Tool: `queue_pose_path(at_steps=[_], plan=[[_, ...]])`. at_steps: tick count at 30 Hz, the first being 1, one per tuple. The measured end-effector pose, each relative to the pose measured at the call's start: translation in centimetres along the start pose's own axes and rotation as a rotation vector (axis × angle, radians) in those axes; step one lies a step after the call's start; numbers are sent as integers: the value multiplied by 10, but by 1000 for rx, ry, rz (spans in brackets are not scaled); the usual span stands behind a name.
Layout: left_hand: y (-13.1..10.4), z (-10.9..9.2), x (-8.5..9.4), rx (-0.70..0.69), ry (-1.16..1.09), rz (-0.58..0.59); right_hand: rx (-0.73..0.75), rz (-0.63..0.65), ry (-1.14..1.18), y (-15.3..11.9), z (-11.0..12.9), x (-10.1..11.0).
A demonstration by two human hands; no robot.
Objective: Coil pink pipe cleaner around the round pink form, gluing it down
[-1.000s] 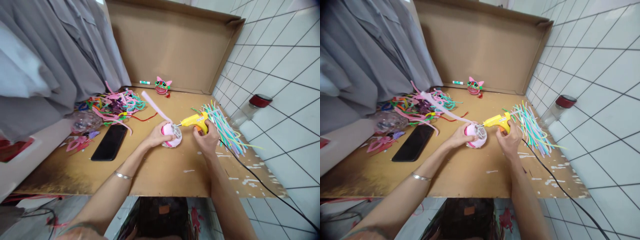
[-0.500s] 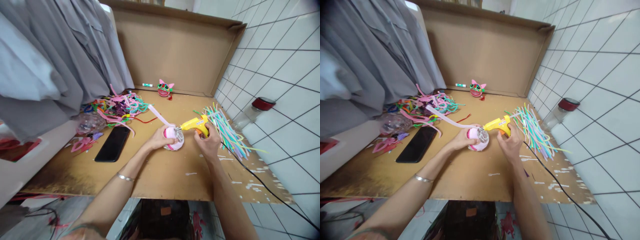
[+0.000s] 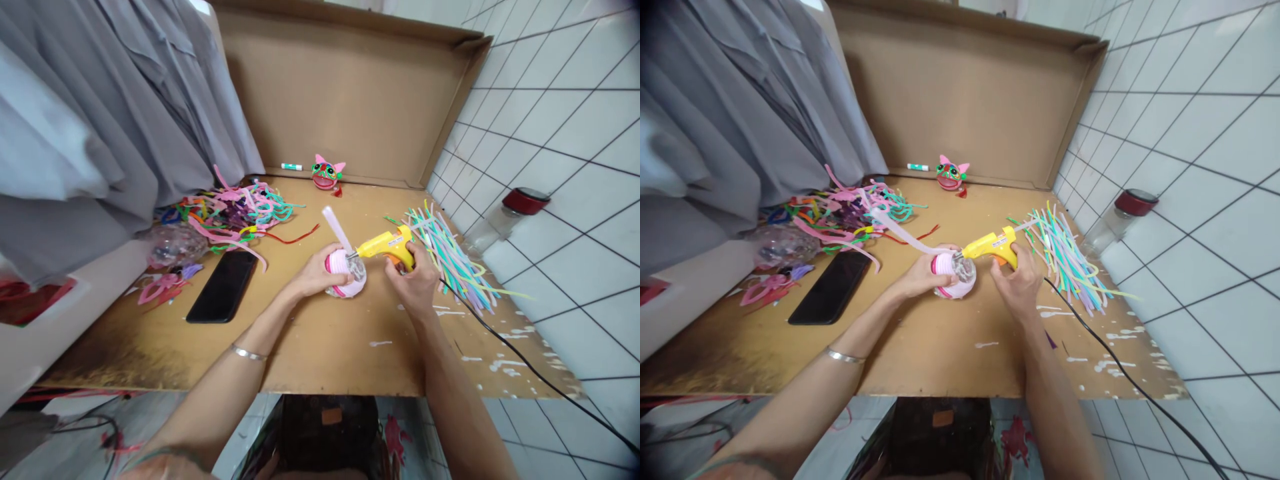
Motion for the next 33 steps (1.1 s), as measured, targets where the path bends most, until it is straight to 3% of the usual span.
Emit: queue_pose_path(at_steps=[25,33], plan=[[0,2,1,-33,49,-9,82,-22,5,1,2,1],[0,1,1,17,48,-18,74,-37,-22,-2,2,-1]])
Point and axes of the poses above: each hand's wrist, its own y-axis towards the middle knuckle, its own x-axis out of the back of the hand, z = x × y, the point moved 2 cm from there along y, towards the middle knuckle, and after that the axes turned 10 degrees about y, right-handed, at the moved point
